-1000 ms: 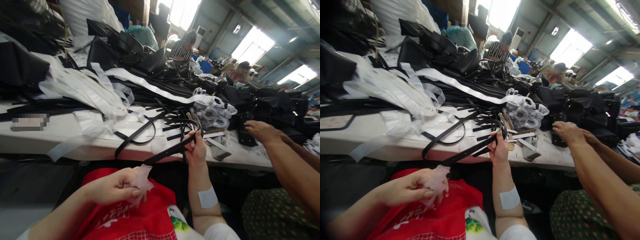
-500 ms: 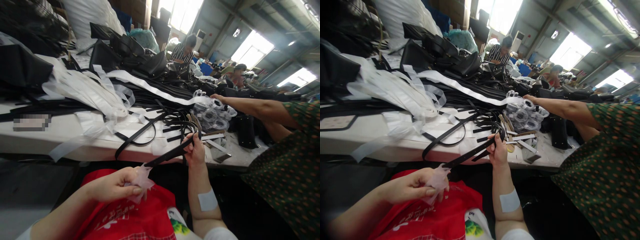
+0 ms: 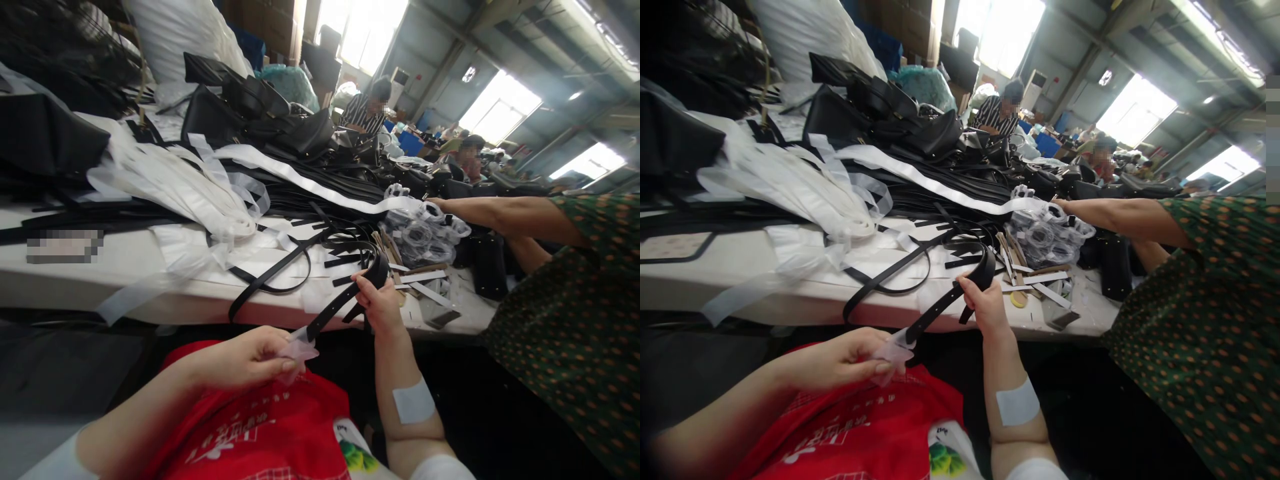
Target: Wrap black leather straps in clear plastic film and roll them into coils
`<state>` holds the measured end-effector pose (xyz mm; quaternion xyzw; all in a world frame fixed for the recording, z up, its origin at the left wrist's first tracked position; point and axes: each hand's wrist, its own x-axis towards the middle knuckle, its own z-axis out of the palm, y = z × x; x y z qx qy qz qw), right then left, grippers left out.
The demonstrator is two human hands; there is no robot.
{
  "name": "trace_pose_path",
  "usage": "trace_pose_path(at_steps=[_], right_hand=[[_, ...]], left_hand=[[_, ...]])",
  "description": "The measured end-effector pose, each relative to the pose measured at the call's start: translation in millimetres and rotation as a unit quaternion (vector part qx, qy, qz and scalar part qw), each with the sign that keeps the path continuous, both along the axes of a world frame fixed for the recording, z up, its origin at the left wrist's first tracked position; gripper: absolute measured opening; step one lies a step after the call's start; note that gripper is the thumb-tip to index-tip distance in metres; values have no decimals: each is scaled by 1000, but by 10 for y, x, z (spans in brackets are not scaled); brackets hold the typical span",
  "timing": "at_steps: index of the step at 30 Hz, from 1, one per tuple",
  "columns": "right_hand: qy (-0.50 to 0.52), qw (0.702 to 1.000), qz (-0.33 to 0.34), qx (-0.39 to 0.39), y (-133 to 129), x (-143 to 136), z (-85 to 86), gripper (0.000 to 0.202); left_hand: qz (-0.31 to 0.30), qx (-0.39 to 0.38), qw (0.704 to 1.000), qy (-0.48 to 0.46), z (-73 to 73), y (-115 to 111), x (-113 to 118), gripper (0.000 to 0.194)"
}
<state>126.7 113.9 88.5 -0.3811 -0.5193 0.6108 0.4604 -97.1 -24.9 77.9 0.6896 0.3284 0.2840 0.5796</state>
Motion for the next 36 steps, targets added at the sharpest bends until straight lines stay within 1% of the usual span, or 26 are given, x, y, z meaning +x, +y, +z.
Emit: trace_pose_path(at_steps=[3, 6, 9, 10, 11, 12, 13, 15, 17, 18, 20, 22, 25, 28, 31, 33, 36], right_hand=[[-24, 999, 35, 4, -126, -90, -70, 28], [-46, 992, 109, -35, -348, -294, -249, 33], [-100, 971, 198, -89, -522, -471, -455, 47], [-121, 964, 214, -103, -535, -484, -488, 51], [-136, 961, 216, -111, -521, -469, -487, 55], [-139, 963, 201, -112, -480, -425, -449, 57], [-126, 971, 171, -105, -418, -360, -374, 57], [-50, 993, 83, -70, -261, -199, -137, 54], [56, 998, 24, -33, -110, -53, 148, 50], [102, 994, 12, -21, -50, -1, 282, 48], [168, 985, 20, -13, 29, 52, 492, 44], [208, 977, 36, -15, 66, 46, 610, 41], [238, 970, 47, -18, 84, -26, 657, 40], [242, 969, 43, -19, 87, -118, 649, 40], [247, 967, 24, -53, 80, -193, 650, 41], [261, 962, 11, -82, 75, -221, 655, 43], [288, 952, 4, -103, 74, -228, 651, 43]], left_hand=[[40, -26, 999, -8, -101, 14, 20, 42], [98, -62, 993, -18, -231, 49, 31, 42], [152, -60, 985, -46, -321, 100, 15, 41], [170, -53, 983, -48, -336, 115, 0, 39], [190, -49, 980, -43, -345, 128, -21, 36], [207, -48, 977, -32, -350, 137, -45, 34], [224, -49, 973, -19, -353, 143, -70, 32], [245, -60, 968, 5, -368, 150, -113, 32], [245, -72, 967, 18, -406, 154, -135, 31], [241, -76, 967, 25, -434, 157, -136, 31], [231, -78, 969, 40, -502, 165, -120, 32], [218, -73, 972, 56, -562, 170, -89, 32], [202, -61, 974, 79, -585, 164, -38, 29], [186, -62, 976, 98, -533, 143, -9, 26], [184, -68, 976, 100, -486, 125, -12, 25], [186, -71, 975, 103, -482, 121, -24, 25], [187, -84, 973, 105, -490, 123, -35, 26]])
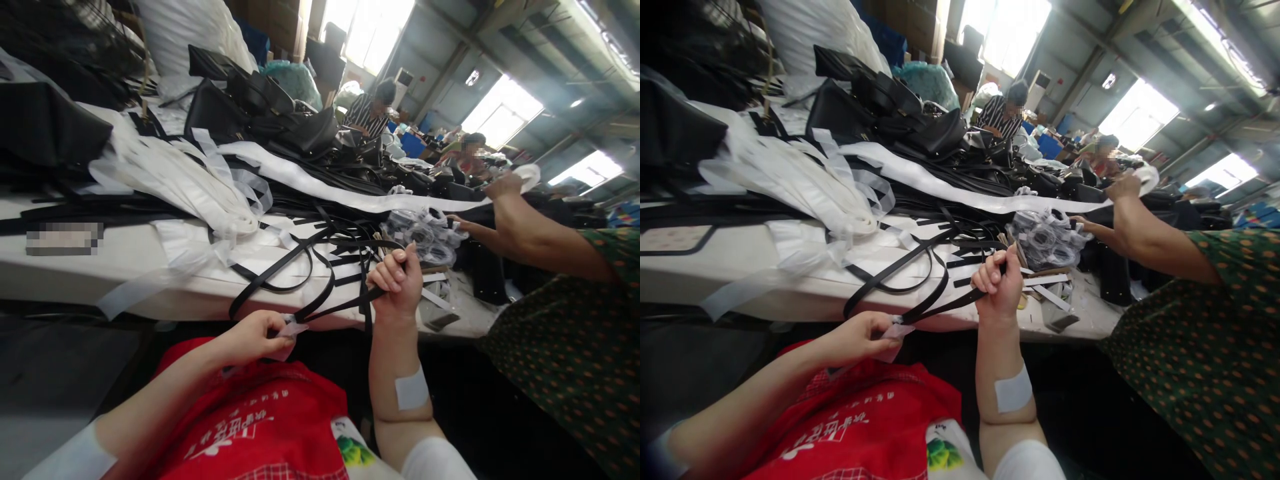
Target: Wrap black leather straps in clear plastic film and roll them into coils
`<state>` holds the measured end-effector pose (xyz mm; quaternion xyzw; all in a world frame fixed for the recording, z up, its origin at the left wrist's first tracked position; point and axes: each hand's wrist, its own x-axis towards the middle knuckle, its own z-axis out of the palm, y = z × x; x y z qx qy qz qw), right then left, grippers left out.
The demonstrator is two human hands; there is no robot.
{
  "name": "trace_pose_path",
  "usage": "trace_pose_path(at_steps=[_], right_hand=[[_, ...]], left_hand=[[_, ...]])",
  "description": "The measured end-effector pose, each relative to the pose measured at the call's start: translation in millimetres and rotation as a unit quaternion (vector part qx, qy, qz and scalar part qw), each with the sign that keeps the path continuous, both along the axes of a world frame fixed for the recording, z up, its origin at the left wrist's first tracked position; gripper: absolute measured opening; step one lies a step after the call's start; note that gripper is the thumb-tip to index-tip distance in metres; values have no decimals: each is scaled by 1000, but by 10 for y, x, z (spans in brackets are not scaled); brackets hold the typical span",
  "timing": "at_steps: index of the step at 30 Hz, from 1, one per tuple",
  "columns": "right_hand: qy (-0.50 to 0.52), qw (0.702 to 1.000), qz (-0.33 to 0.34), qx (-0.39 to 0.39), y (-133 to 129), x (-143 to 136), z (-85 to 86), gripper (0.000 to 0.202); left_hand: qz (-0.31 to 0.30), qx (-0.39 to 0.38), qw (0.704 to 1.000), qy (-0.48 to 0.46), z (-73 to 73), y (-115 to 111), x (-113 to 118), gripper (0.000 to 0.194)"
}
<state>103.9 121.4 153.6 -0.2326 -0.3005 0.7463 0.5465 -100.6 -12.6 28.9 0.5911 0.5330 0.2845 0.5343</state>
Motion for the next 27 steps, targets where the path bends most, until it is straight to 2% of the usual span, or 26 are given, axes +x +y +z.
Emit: trace_pose_path(at_steps=[11, 21, 27], right_hand=[[59, 997, 50, -8, 18, 37, -88, 39], [85, 995, 49, -10, 29, 66, -111, 37], [77, 996, 27, -23, 26, 62, -117, 38]], left_hand=[[4, 4, 1000, -20, 23, 26, 51, 25], [-2, -18, 1000, -20, -51, 30, 41, 24], [6, -9, 1000, -18, -20, 44, 63, 24]])
